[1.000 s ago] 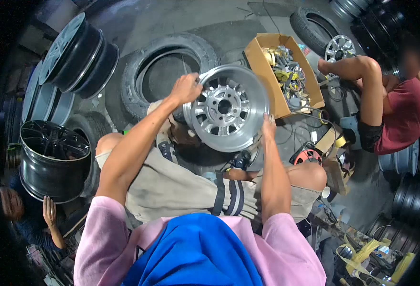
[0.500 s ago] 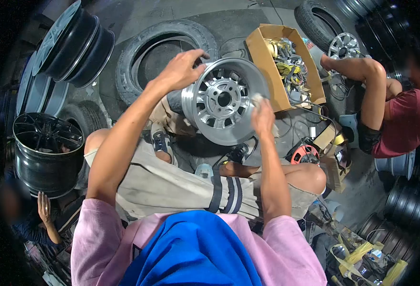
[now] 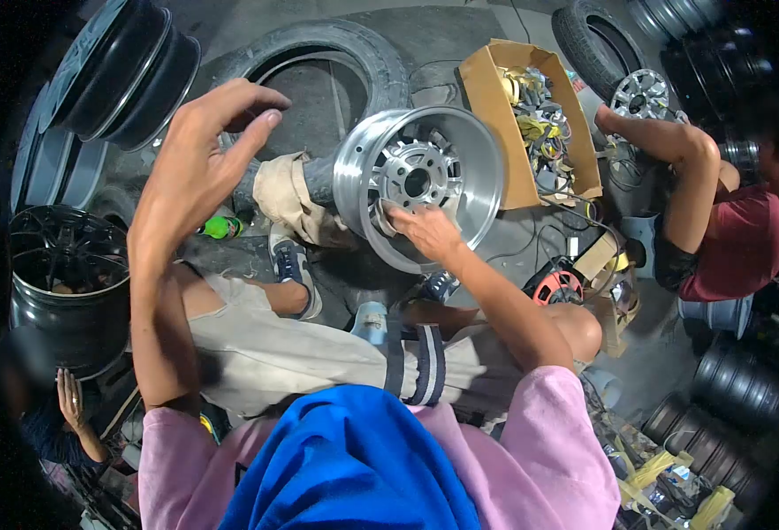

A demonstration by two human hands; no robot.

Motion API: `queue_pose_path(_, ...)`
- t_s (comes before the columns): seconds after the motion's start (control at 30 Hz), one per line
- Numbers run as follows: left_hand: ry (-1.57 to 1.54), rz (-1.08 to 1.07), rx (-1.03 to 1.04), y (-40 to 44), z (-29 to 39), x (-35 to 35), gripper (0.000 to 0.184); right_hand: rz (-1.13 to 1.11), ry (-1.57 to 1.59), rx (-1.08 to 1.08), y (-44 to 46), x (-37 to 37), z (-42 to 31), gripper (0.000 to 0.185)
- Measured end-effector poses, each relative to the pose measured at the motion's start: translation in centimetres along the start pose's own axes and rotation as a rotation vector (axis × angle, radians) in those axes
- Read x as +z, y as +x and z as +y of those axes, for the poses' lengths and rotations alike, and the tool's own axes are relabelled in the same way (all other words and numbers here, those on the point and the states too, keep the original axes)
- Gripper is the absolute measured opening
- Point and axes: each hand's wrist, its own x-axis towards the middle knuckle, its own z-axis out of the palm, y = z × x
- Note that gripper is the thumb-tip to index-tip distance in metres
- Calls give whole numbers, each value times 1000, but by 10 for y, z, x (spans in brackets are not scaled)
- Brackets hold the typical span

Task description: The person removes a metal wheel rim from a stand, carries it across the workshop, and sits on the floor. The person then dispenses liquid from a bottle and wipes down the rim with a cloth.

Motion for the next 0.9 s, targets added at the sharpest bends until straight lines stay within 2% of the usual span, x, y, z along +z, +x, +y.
queue_pose_path(0.17, 59, -49, 22, -6, 0, 3, 21, 1, 174, 86, 31, -21, 24, 30)
queue_pose_path(0.23, 47, -68, -9, -7, -1, 2, 21, 81, 212, 355, 44, -30, 31, 33)
queue_pose_path(0.3, 69, -27, 15, -7, -1, 4, 21, 237, 279, 496, 50, -25, 51, 28)
queue_pose_path(0.33, 70, -26, 13, -8, -1, 5, 21, 135, 357, 657, 51, -28, 60, 25)
queue_pose_path(0.37, 59, -55, -3, -8, -2, 4, 21, 137, 356, 655, 46, -25, 63, 25)
queue_pose_path(0.43, 49, -78, -19, -6, -2, 1, 20, 249, 500, 838, 27, 0, 69, 23)
queue_pose_path(0.47, 71, -97, -19, -6, -1, -1, 20, 245, 498, 833, 13, 20, 71, 23)
queue_pose_path(0.53, 91, -118, -28, -10, -2, 0, 21, 255, 469, 953, -17, 67, 64, 30)
queue_pose_path(0.6, 74, -64, 12, -12, -3, 3, 22, 241, 508, 965, -37, 99, 45, 30)
queue_pose_path(0.67, 92, -75, 26, -14, -1, 5, 23, 210, 545, 981, -45, 95, 28, 30)
queue_pose_path(0.73, 112, -88, 50, -14, 2, 8, 24, -255, 631, 926, -30, 58, 5, 32)
queue_pose_path(0.77, 114, -103, 49, -14, 3, 10, 24, -257, 629, 919, -26, 49, -2, 32)
queue_pose_path(0.83, 120, -115, 51, -15, 3, 11, 24, -135, 501, 684, -15, 28, -17, 32)
queue_pose_path(0.9, 106, -124, 52, -16, 3, 11, 25, -117, 506, 622, -3, 6, -22, 34)
